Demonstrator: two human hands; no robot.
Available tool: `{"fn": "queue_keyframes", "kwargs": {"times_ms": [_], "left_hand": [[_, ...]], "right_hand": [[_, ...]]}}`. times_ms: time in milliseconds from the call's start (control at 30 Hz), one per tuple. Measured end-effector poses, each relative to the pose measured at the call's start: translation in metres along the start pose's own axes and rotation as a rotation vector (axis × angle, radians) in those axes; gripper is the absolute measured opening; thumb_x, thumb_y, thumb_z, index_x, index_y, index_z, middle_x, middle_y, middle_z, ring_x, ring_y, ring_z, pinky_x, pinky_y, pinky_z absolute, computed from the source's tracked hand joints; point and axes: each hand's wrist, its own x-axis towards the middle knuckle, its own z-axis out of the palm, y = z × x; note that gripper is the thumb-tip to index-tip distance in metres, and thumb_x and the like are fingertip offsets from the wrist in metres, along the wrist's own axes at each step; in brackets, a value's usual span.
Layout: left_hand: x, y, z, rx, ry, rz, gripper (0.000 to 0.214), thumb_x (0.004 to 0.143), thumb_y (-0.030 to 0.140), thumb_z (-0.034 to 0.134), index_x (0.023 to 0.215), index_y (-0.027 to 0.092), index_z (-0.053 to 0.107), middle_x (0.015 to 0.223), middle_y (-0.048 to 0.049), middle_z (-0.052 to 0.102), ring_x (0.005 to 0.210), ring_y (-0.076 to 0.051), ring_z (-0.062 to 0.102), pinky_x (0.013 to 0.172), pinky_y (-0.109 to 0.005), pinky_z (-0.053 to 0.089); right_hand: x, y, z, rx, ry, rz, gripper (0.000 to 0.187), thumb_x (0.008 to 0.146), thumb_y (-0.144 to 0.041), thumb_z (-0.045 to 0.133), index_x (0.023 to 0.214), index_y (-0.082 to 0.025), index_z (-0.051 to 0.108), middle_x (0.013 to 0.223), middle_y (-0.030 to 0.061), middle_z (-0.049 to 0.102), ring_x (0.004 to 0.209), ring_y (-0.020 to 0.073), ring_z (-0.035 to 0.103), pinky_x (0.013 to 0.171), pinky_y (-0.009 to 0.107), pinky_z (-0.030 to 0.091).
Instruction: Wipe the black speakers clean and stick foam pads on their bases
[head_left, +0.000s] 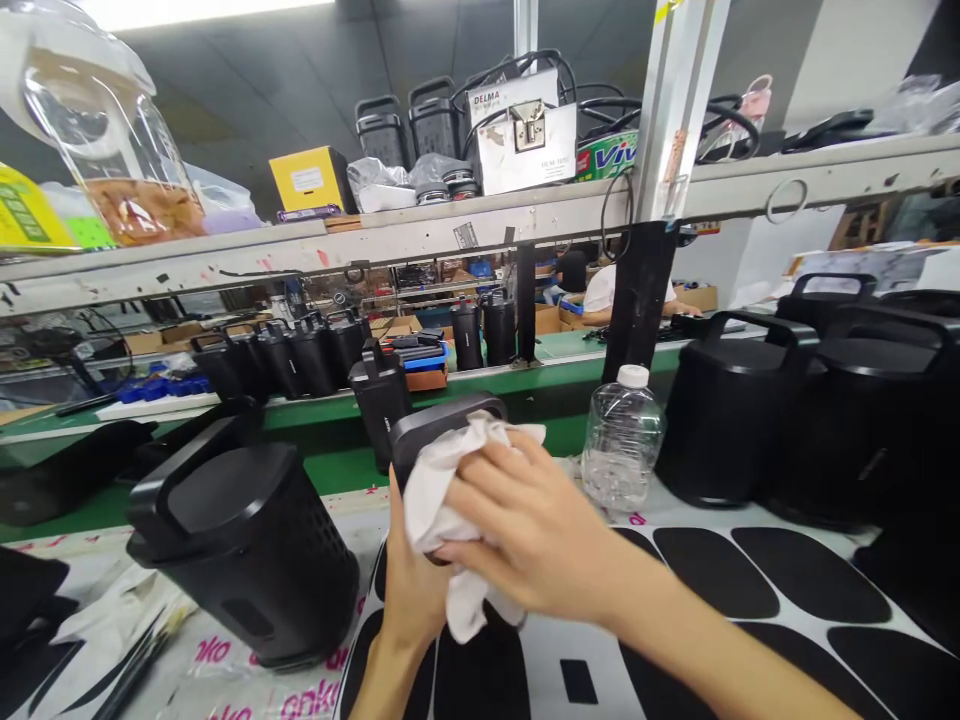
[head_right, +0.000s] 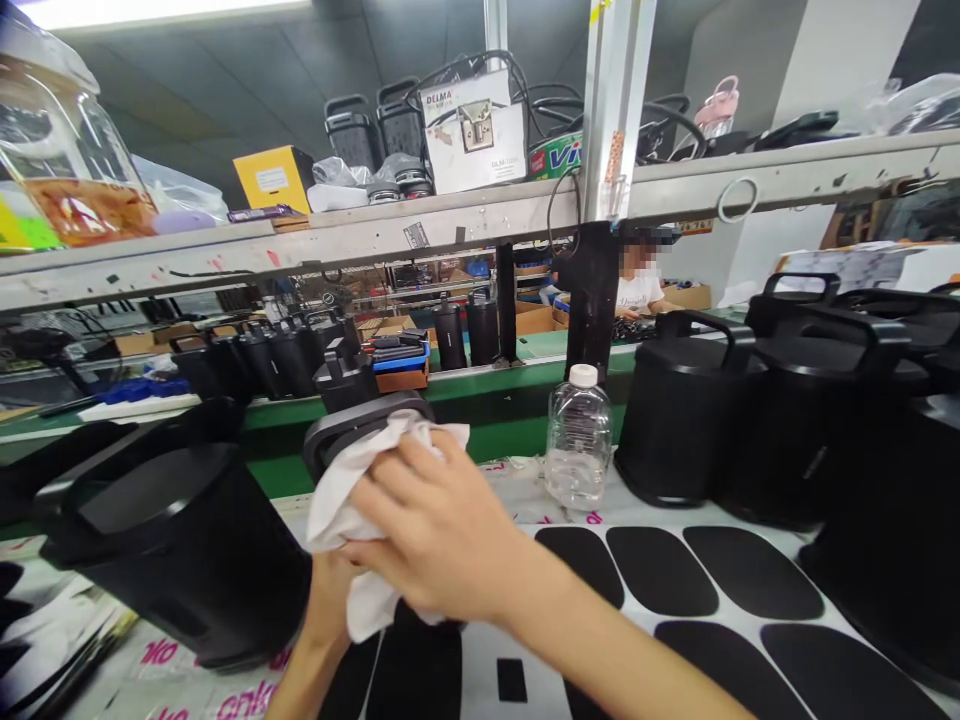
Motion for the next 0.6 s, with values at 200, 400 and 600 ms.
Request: {"fn": "queue_keyframes", "kwargs": {"times_ms": [200,400,600], "left_hand": [[-0.001,-0.006,-0.004,-0.150,-0.050,-0.073,0.106,0.063,0.038,0.079,0.151,0.017,0.024,0.133,-0.0153,0.061,0.118,-0.030,0.062,0.105,-0.045,0.046],[0.004,-0.003,-0.003,-0.178,-0.058,-0.081,0.104,0.065,0.036,0.081,0.151,0.021,0.024,0.137,-0.0133,0.058,0.121,-0.029,0.060,0.108,-0.044,0.044],[0.014,0.019,0.018,-0.085,0.139,-0.248,0.105,0.076,0.045,0.074,0.155,0.026,0.008,0.158,-0.0133,0.030,0.143,-0.029,0.036,0.119,-0.046,0.027]], "right_hand": [[-0.070,0.045,-0.022,-0.001,0.036,0.456,0.023,0.099,-0.024,0.039,0.091,-0.019,0.061,0.076,0.0039,0.070,0.069,0.0177,0.066,0.060,0.027,0.049],[-0.135,0.063,-0.043,0.163,-0.232,1.134,0.045,0.089,-0.060,0.045,0.070,-0.022,0.059,0.055,0.0009,0.058,0.052,0.0178,0.053,0.051,0.028,0.041],[-0.119,0.024,-0.036,0.945,0.005,1.493,0.052,0.081,-0.066,0.059,0.107,-0.023,0.068,0.098,0.0068,0.073,0.091,0.0269,0.068,0.079,0.036,0.055]]}}
